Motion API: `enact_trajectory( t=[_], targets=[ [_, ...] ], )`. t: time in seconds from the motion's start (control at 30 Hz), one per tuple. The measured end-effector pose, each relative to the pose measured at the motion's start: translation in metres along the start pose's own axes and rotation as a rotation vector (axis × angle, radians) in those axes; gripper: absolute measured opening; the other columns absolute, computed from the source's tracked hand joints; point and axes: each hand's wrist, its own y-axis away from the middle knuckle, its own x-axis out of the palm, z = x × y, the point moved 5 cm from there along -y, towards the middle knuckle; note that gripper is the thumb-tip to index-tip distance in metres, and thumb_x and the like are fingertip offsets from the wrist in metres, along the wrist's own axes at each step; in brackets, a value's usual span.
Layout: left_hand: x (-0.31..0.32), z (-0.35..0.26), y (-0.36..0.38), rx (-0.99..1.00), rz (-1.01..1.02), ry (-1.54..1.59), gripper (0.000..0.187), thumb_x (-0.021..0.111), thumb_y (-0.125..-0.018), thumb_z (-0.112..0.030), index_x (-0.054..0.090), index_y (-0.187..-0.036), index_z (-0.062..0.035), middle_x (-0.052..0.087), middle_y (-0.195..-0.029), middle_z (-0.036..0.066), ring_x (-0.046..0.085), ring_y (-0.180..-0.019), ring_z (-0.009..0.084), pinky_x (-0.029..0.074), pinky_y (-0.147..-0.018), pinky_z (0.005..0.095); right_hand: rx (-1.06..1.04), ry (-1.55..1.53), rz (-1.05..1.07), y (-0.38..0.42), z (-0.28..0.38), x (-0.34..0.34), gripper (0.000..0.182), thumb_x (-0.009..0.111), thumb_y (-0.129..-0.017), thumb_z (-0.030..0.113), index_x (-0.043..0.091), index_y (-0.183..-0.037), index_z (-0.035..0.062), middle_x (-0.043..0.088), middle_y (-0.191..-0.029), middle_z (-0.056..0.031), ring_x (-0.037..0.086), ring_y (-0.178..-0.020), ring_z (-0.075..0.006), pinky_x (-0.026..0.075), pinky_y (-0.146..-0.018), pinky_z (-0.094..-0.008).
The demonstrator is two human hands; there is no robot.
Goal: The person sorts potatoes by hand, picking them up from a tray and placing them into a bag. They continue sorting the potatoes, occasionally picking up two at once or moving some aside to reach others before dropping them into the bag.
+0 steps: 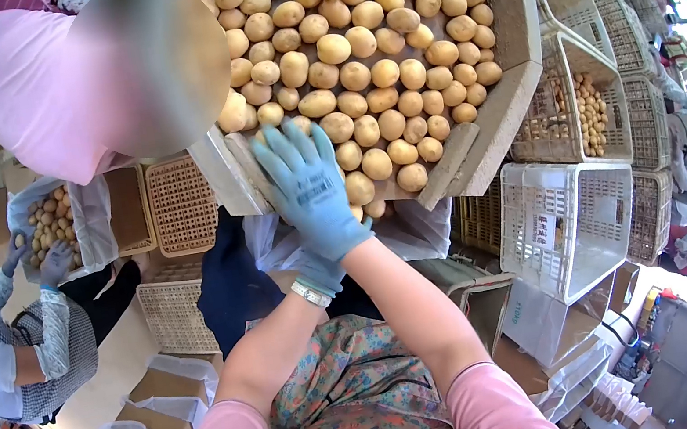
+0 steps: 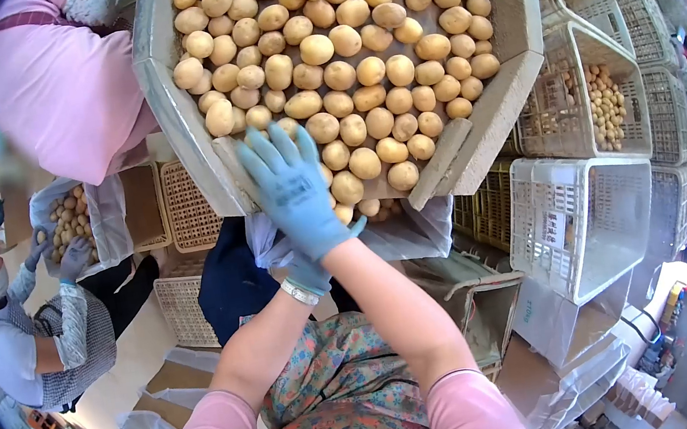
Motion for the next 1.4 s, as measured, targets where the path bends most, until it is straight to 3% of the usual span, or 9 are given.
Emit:
enact_trajectory(
  t=[0.13,0.2,0.23,0.33,0.4,0.53,1.13,1.3,1.4],
  targets=[
    [-0.015,-0.025,0.002,-0.216,0.016,0.879,0.055,0.044,-0.11,-0.042,0.039,-0.154,-0.0112,0.05,-0.153,0.008,0.046,-0.143,0.0206,0.04,-0.118,0.0388,-0.087,0.067,0.299,0.069,-0.033,-0.018,0.052,0.067,-0.087,0.016,0.06,-0.138,0.0087,0.063,-0.138,-0.0149,0.054,-0.136,-0.0343,0.037,-0.119,-0.0506],
    [-0.007,-0.016,0.009,0.004,-0.037,-0.789,0.055,0.043,-0.108,-0.045,0.042,-0.151,-0.0106,0.048,-0.157,0.009,0.044,-0.146,0.0235,0.041,-0.119,0.0427,0.119,-0.023,0.571,0.062,-0.055,-0.048,0.051,0.066,-0.091,0.016,0.058,-0.141,0.0051,0.062,-0.139,-0.0186,0.052,-0.139,-0.0368,0.035,-0.121,-0.0503],
    [0.005,-0.015,0.009,0.146,-0.087,-1.623,0.056,0.043,-0.108,-0.047,0.043,-0.15,-0.0103,0.047,-0.159,0.01,0.043,-0.147,0.0249,0.041,-0.119,0.0447,0.196,0.003,0.336,0.062,-0.067,-0.062,0.052,0.064,-0.093,0.017,0.056,-0.143,0.0032,0.06,-0.142,-0.0204,0.05,-0.141,-0.0381,0.033,-0.122,-0.0504],
    [0.008,0.003,0.003,-0.03,-0.218,-0.662,0.071,0.043,-0.104,-0.059,0.036,-0.159,-0.0149,0.041,-0.164,0.011,0.042,-0.148,0.0348,0.04,-0.119,0.0547,0.226,0.171,0.081,0.059,-0.088,-0.04,0.057,0.062,-0.097,0.02,0.05,-0.149,0.0002,0.05,-0.152,-0.0236,0.039,-0.148,-0.0437,0.026,-0.126,-0.0539],
    [0.007,0.008,0.002,-0.04,-0.21,-0.563,0.073,0.042,-0.104,-0.06,0.033,-0.162,-0.0159,0.038,-0.166,0.011,0.041,-0.149,0.0361,0.04,-0.12,0.0541,0.25,0.37,0.234,0.054,-0.079,-0.024,0.063,0.065,-0.095,0.023,0.049,-0.151,0.0009,0.047,-0.156,-0.0221,0.034,-0.15,-0.0482,0.022,-0.126,-0.0594],
    [-0.002,0.013,-0.009,-0.05,-0.258,-0.372,0.062,0.038,-0.106,-0.059,0.043,-0.156,-0.0231,0.05,-0.155,0.007,0.051,-0.139,0.0305,0.045,-0.114,0.0513,0.109,0.194,0.054,0.001,-0.034,-0.036,0.047,0.063,-0.095,0.017,0.062,-0.14,0.0039,0.067,-0.133,-0.0165,0.062,-0.122,-0.0358,0.046,-0.109,-0.0476],
    [-0.024,0.0,-0.014,0.077,-0.159,-0.655,0.052,0.035,-0.108,-0.058,0.056,-0.138,-0.0205,0.064,-0.129,0.003,0.063,-0.114,0.0254,0.052,-0.102,0.0484,0.09,0.232,0.28,-0.01,-0.027,0.052,0.043,0.065,-0.088,0.006,0.064,-0.13,-0.0022,0.047,-0.154,-0.0252,0.059,-0.125,-0.0408,0.05,-0.103,-0.0463],
    [-0.035,-0.018,0.002,0.366,0.185,-1.537,0.051,0.034,-0.109,-0.057,0.059,-0.133,-0.0197,0.068,-0.121,0.003,0.066,-0.107,0.0239,0.055,-0.098,0.0476,-0.012,0.129,0.285,-0.015,-0.035,0.036,0.039,0.059,-0.088,0.003,0.068,-0.126,0.002,0.058,-0.143,-0.0244,0.054,-0.133,-0.0418,0.044,-0.114,-0.0486],
    [0.025,0.017,0.005,0.194,0.077,-1.275,0.064,0.03,-0.106,-0.062,0.05,-0.148,-0.0173,0.056,-0.146,0.011,0.054,-0.132,0.0344,0.041,-0.113,0.06,0.074,0.057,0.042,-0.016,-0.034,0.016,0.035,0.066,-0.086,0.006,0.072,-0.121,0.0095,0.06,-0.135,-0.0217,0.062,-0.116,-0.0424,0.053,-0.099,-0.0485]
  ],
)
